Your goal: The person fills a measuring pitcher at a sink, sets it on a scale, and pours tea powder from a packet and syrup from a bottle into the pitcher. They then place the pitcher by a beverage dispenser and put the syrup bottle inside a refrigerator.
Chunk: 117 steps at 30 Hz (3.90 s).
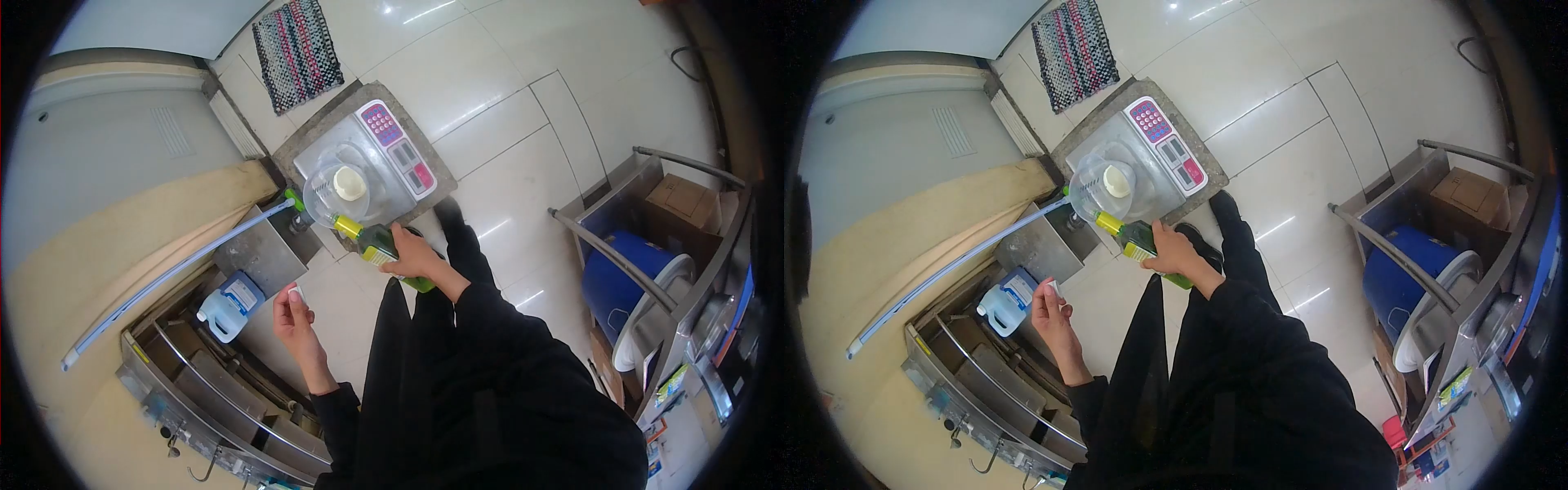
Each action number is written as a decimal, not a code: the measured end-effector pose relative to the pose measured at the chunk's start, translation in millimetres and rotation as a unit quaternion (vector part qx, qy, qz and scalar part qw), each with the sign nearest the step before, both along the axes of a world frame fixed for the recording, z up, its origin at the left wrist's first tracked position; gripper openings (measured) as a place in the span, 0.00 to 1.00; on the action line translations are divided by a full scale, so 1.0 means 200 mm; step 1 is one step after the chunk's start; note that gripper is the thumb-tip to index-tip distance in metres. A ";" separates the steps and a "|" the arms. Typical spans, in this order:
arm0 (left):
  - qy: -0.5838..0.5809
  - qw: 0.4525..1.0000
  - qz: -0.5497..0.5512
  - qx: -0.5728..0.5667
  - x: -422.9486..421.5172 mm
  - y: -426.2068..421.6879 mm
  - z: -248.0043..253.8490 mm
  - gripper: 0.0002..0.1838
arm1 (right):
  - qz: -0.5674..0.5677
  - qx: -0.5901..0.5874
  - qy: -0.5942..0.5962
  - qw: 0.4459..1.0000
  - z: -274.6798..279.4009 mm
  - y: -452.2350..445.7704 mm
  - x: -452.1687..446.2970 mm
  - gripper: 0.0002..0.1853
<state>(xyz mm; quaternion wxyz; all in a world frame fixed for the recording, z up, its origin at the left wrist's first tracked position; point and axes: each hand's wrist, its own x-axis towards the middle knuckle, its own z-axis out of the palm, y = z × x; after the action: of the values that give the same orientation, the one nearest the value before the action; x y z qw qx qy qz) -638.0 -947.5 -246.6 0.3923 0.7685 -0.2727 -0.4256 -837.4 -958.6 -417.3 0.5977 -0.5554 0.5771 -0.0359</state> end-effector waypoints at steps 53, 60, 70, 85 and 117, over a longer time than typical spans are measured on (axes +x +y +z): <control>-0.007 1.000 -0.008 0.009 0.01 0.03 0.01 0.10 | -0.009 -0.004 -0.008 1.000 0.02 0.03 0.01 0.49; 0.001 1.000 -0.006 0.010 0.01 0.03 0.02 0.11 | -0.007 0.002 -0.005 1.000 0.02 0.03 0.01 0.49; -0.004 1.000 -0.008 0.017 0.02 0.04 0.02 0.12 | -0.007 -0.002 -0.010 1.000 0.01 0.03 0.02 0.48; 0.003 1.000 -0.013 0.014 0.02 0.04 0.01 0.12 | -0.014 0.002 -0.010 1.000 0.02 0.03 0.02 0.47; 0.008 1.000 -0.014 0.013 0.03 0.03 0.00 0.11 | -0.007 0.013 -0.010 1.000 0.02 0.02 0.01 0.50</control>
<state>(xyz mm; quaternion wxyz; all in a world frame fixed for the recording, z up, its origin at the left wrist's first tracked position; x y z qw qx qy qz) -631.9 -940.9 -247.3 0.3788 0.7661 -0.2746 -0.4408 -834.7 -954.1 -413.9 0.6104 -0.5428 0.5756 -0.0378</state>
